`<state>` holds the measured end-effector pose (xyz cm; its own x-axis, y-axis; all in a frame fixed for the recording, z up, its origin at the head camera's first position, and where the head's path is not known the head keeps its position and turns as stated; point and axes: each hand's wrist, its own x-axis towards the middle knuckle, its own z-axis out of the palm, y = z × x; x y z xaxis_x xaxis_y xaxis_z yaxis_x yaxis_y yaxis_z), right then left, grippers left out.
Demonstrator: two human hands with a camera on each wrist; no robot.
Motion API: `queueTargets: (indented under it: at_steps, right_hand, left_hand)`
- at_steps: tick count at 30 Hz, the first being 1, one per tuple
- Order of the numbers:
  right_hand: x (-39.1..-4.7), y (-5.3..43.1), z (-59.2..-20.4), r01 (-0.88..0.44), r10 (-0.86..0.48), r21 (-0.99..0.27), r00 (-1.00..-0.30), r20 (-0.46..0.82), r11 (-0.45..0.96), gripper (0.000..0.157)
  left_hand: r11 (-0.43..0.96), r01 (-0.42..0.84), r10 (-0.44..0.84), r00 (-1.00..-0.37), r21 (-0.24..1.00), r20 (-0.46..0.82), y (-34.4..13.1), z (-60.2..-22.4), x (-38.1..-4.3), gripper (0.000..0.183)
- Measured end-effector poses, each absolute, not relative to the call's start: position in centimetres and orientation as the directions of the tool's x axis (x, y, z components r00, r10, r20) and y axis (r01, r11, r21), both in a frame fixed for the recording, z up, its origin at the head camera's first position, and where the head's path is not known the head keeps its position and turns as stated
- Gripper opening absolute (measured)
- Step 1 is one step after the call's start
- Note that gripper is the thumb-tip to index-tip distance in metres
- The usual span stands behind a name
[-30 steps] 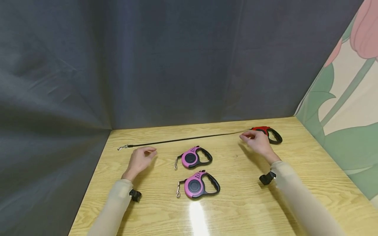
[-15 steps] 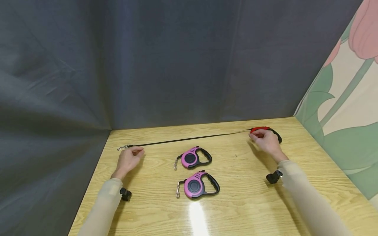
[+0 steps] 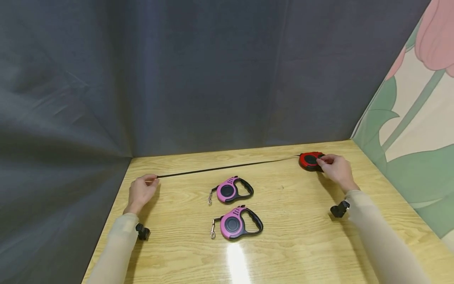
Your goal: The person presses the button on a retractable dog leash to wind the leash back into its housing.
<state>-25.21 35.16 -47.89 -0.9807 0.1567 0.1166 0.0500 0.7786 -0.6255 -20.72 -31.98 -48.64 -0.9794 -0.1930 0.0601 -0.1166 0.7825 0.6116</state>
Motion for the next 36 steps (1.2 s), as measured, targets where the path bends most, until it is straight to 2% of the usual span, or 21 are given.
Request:
queueTargets:
  at_steps: [5,10,15,26,30,36]
  right_hand:
    - [-25.5,36.6,-48.2,0.08,0.202,-0.612,-0.97,0.133,0.787,0.038]
    - [-25.8,37.6,-48.2,0.117,0.228,-0.61,-0.968,0.107,0.784,0.043]
    - [-26.3,38.4,-48.4,0.159,0.243,-0.582,-0.968,0.069,0.798,0.047]
    - [-26.6,39.3,-49.0,0.219,0.237,-0.546,-0.971,-0.039,0.808,0.062]
    - [-26.8,39.3,-49.1,0.209,0.225,-0.542,-0.974,-0.039,0.814,0.059]
    - [-26.7,39.2,-48.8,0.194,0.201,-0.539,-0.979,-0.047,0.819,0.048]
  left_hand:
    - [0.795,-0.164,-0.251,-0.966,0.584,0.071,-33.2,-48.8,-20.8,0.04]
    - [0.849,-0.168,-0.228,-0.972,0.501,0.059,-34.2,-48.7,-20.7,0.047]
    - [0.863,-0.178,-0.216,-0.976,0.472,0.027,-34.7,-48.6,-20.8,0.054]
    - [0.901,-0.146,-0.16,-0.987,0.408,0.0,-35.8,-49.0,-21.6,0.048]
    - [0.909,-0.138,-0.145,-0.989,0.394,-0.012,-36.0,-48.8,-21.9,0.049]
    - [0.909,-0.144,-0.143,-0.989,0.391,-0.034,-35.9,-48.6,-22.0,0.046]
